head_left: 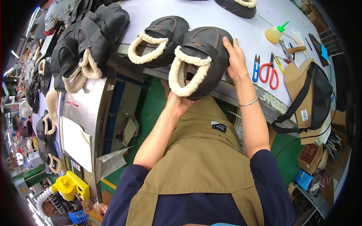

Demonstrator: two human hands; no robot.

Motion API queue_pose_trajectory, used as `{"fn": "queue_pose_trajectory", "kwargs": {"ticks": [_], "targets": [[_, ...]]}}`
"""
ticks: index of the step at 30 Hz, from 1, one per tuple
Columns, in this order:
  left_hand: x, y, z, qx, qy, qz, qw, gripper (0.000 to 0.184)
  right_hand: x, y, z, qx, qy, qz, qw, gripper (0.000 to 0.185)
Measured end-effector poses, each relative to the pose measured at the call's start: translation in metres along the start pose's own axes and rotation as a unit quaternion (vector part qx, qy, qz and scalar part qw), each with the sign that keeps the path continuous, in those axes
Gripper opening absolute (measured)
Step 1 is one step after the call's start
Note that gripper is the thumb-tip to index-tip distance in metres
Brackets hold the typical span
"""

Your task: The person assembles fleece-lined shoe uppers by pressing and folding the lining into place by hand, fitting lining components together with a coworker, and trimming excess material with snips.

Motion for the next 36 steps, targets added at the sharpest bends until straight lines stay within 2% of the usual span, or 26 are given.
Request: {"fn": "queue_pose_trajectory", "kwargs": {"ticks": [1, 5, 9, 11, 15, 18, 24, 28, 30, 33, 36], "targets": [[-0.001, 0.000, -0.001, -0.001, 0.005, 0.015, 1.000, 0.032, -0.001, 0.002, -0.001, 0.005, 0.001, -0.004, 1.000, 0.032], [-0.015, 0.011, 0.025, 0.058, -0.025, -0.066, 0.996, 0.046, -0.013, 0.003, 0.003, -0.044, -0.050, -0.008, 0.998, 0.031], [-0.009, 0.013, 0.037, 0.072, 0.040, -0.037, 0.996, 0.038, -0.024, 0.000, 0.000, -0.069, -0.068, -0.010, 0.995, 0.033], [-0.006, 0.009, 0.034, 0.056, 0.056, -0.046, 0.996, 0.035, -0.033, -0.001, -0.004, -0.049, -0.079, -0.003, 0.996, 0.036], [-0.018, 0.011, 0.029, 0.045, 0.065, -0.086, 0.993, 0.026, -0.035, -0.006, -0.007, -0.105, -0.116, -0.049, 0.987, 0.040], [-0.026, 0.009, 0.029, 0.053, 0.071, -0.126, 0.988, 0.023, -0.036, -0.010, -0.010, -0.051, -0.079, -0.095, 0.991, 0.040], [-0.025, 0.007, 0.027, 0.050, 0.122, -0.116, 0.984, 0.030, -0.036, -0.010, -0.015, 0.032, -0.033, -0.094, 0.994, 0.043], [-0.015, 0.008, 0.033, 0.033, 0.088, -0.110, 0.989, 0.031, -0.036, -0.009, -0.016, 0.049, -0.093, -0.100, 0.989, 0.042], [-0.009, 0.010, 0.035, 0.068, 0.109, -0.100, 0.987, 0.030, -0.037, -0.010, -0.017, 0.058, -0.124, -0.121, 0.983, 0.040], [-0.003, 0.016, 0.034, 0.089, 0.131, -0.098, 0.982, 0.028, -0.033, -0.010, -0.019, 0.060, -0.124, -0.144, 0.980, 0.038], [-0.007, 0.021, 0.031, 0.081, 0.126, -0.102, 0.983, 0.027, -0.031, -0.007, -0.020, 0.104, -0.086, -0.105, 0.985, 0.036]]}}
Point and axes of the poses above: each hand's wrist, its own y-axis towards the middle knuckle, its own x-axis out of the palm, z = x × y, the point moved 2 cm from there along y, towards the middle knuckle, and after that the axes turned 4 degrees about y, right-handed, at the moved point
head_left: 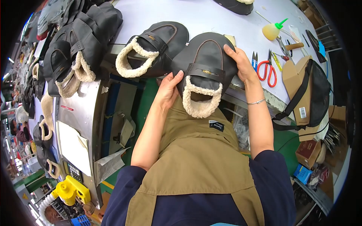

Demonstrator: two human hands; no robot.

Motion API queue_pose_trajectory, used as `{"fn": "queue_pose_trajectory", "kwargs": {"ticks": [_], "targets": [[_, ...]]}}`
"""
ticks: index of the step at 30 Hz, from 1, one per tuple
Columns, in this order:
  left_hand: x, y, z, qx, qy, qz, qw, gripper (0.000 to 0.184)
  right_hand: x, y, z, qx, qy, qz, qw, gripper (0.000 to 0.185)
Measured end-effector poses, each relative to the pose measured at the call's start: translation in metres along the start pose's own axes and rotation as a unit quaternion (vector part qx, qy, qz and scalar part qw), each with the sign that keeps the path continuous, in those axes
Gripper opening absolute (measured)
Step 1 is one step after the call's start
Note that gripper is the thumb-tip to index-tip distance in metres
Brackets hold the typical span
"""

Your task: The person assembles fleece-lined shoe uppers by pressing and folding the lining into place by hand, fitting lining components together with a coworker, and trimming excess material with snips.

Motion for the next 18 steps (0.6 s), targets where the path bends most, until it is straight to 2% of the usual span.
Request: {"fn": "queue_pose_trajectory", "kwargs": {"ticks": [3, 6, 9, 10, 11, 13, 14, 16, 17, 18], "targets": [[-0.002, -0.002, 0.001, -0.001, 0.011, 0.012, 1.000, 0.028, -0.005, 0.010, 0.009, -0.002, -0.084, 0.029, 0.996, 0.037], [-0.010, -0.004, 0.006, -0.008, 0.038, 0.053, 0.998, 0.029, -0.002, 0.008, 0.013, -0.037, -0.121, 0.012, 0.992, 0.035], [-0.011, -0.010, 0.014, 0.003, 0.118, 0.113, 0.987, 0.031, -0.008, 0.015, 0.025, -0.111, -0.199, 0.020, 0.974, 0.033], [-0.013, -0.011, 0.015, 0.005, 0.200, 0.173, 0.964, 0.035, -0.009, 0.013, 0.026, -0.127, -0.226, 0.050, 0.964, 0.033], [-0.013, -0.016, 0.020, 0.027, 0.334, 0.204, 0.920, 0.035, -0.008, 0.010, 0.028, -0.142, -0.253, 0.080, 0.954, 0.034], [-0.007, -0.035, 0.032, 0.067, 0.577, 0.254, 0.774, 0.037, 0.000, 0.003, 0.030, -0.180, -0.275, 0.126, 0.936, 0.035], [-0.004, -0.045, 0.030, 0.137, 0.656, 0.262, 0.695, 0.033, 0.006, -0.001, 0.030, -0.204, -0.271, 0.145, 0.930, 0.035], [0.023, -0.064, 0.041, 0.252, 0.690, 0.254, 0.630, 0.030, 0.018, -0.012, 0.029, -0.214, -0.307, 0.195, 0.907, 0.035], [0.039, -0.068, 0.046, 0.308, 0.702, 0.248, 0.593, 0.029, 0.023, -0.016, 0.026, -0.245, -0.374, 0.208, 0.870, 0.035], [0.050, -0.066, 0.045, 0.341, 0.679, 0.209, 0.616, 0.028, 0.027, -0.020, 0.024, -0.276, -0.439, 0.218, 0.827, 0.035]]}}
Point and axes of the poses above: each hand's wrist, its own y-axis towards the middle knuckle, its own x-axis out of the palm, z = x × y, the point moved 2 cm from there along y, towards the middle knuckle, and after that the axes turned 4 degrees about y, right-handed, at the moved point
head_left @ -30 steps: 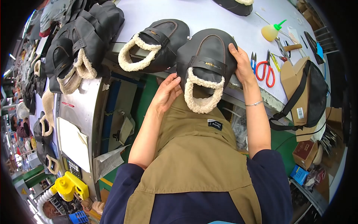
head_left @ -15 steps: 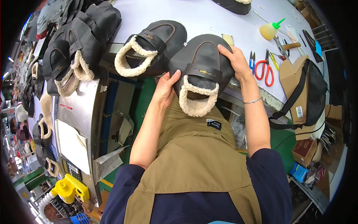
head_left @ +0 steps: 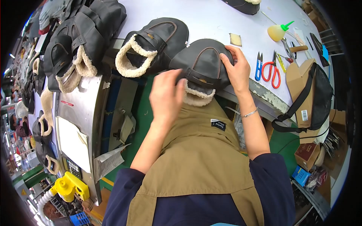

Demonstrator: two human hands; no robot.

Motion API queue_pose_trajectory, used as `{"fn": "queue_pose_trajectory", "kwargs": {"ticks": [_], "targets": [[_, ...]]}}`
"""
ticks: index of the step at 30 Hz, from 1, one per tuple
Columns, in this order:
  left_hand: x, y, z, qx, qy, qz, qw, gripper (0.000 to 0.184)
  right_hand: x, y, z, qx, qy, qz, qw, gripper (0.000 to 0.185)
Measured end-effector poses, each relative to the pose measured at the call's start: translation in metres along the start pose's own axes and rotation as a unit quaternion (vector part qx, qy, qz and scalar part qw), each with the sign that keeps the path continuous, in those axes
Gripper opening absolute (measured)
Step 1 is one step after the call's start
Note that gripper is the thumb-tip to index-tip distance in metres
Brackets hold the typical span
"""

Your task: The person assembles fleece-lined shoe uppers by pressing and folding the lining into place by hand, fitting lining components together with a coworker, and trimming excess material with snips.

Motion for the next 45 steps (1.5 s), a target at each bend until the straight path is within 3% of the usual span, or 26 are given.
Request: {"fn": "queue_pose_trajectory", "kwargs": {"ticks": [2, 5, 14, 22, 38, 42, 43, 45], "targets": [[0.017, 0.007, 0.023, 0.092, -0.083, -0.025, 0.992, 0.031, 0.000, -0.002, -0.006, -0.079, -0.076, 0.019, 0.994, 0.032], [0.067, 0.013, 0.029, 0.155, -0.025, -0.061, 0.986, 0.039, -0.001, 0.001, -0.005, -0.154, -0.080, 0.010, 0.985, 0.026], [0.084, 0.027, 0.035, 0.152, 0.055, -0.035, 0.986, 0.044, 0.008, 0.014, 0.003, -0.166, -0.033, -0.090, 0.981, 0.027], [0.087, 0.033, 0.034, 0.141, 0.037, -0.018, 0.989, 0.040, 0.010, 0.011, -0.002, -0.226, -0.070, -0.097, 0.967, 0.029], [0.082, 0.032, 0.028, 0.121, -0.029, -0.017, 0.992, 0.037, 0.018, -0.003, -0.009, -0.183, -0.097, -0.068, 0.976, 0.041], [0.060, 0.015, 0.000, 0.073, -0.235, 0.006, 0.969, 0.026, 0.019, -0.004, -0.012, -0.184, -0.104, -0.065, 0.975, 0.042], [0.056, 0.004, -0.014, 0.016, -0.242, 0.022, 0.970, 0.022, 0.019, -0.004, -0.013, -0.184, -0.105, -0.064, 0.975, 0.042], [0.059, -0.022, -0.044, -0.207, -0.284, -0.020, 0.936, 0.020, 0.019, -0.004, -0.014, -0.182, -0.107, -0.067, 0.975, 0.042]]}}
Point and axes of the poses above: each hand's wrist, its own y-axis towards the middle knuckle, its own x-axis out of the palm, z = x × y, the point moved 2 cm from there along y, towards the middle knuckle, and after that the axes turned 4 degrees about y, right-handed, at the moved point
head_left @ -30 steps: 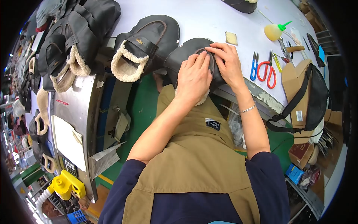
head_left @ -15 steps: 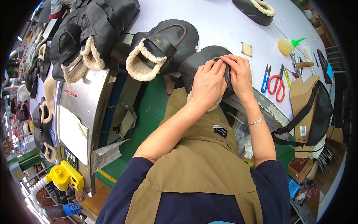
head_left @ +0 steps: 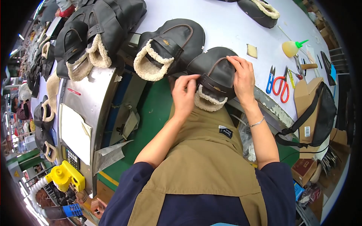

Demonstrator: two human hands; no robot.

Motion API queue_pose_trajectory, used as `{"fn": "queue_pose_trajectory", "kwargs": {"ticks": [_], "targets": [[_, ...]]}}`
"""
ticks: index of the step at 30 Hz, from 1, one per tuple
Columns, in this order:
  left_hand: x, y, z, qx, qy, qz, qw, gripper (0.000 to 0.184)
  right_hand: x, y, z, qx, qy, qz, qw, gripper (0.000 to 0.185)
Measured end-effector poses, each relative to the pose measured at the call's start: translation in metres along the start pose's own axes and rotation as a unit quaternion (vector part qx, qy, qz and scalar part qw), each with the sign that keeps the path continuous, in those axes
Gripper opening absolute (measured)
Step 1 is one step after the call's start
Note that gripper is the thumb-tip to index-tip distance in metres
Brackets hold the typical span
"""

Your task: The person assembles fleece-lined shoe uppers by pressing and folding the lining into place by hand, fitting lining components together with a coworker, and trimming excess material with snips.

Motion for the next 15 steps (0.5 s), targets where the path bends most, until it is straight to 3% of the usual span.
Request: {"fn": "queue_pose_trajectory", "kwargs": {"ticks": [2, 5, 9, 15], "targets": [[-0.002, 0.000, -0.032, -0.139, -0.136, -0.003, 0.981, 0.027, 0.000, 0.000, -0.001, 0.004, -0.002, 0.002, 1.000, 0.041], [0.003, 0.010, -0.045, -0.205, -0.234, -0.024, 0.950, 0.035, 0.001, 0.001, -0.002, 0.006, 0.003, 0.001, 1.000, 0.041], [0.004, 0.029, -0.037, -0.240, -0.362, -0.165, 0.886, 0.043, 0.000, 0.000, 0.000, 0.004, 0.007, 0.005, 1.000, 0.040], [0.000, 0.028, -0.021, -0.245, -0.408, -0.162, 0.864, 0.045, 0.001, 0.001, 0.000, 0.011, 0.005, 0.004, 1.000, 0.040]]}}
Point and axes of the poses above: each hand's wrist, its own y-axis towards the middle knuckle, its own x-axis out of the palm, z = x × y, the point moved 2 cm from there along y, towards the middle knuckle, and after that the axes turned 4 degrees about y, right-handed, at the moved point
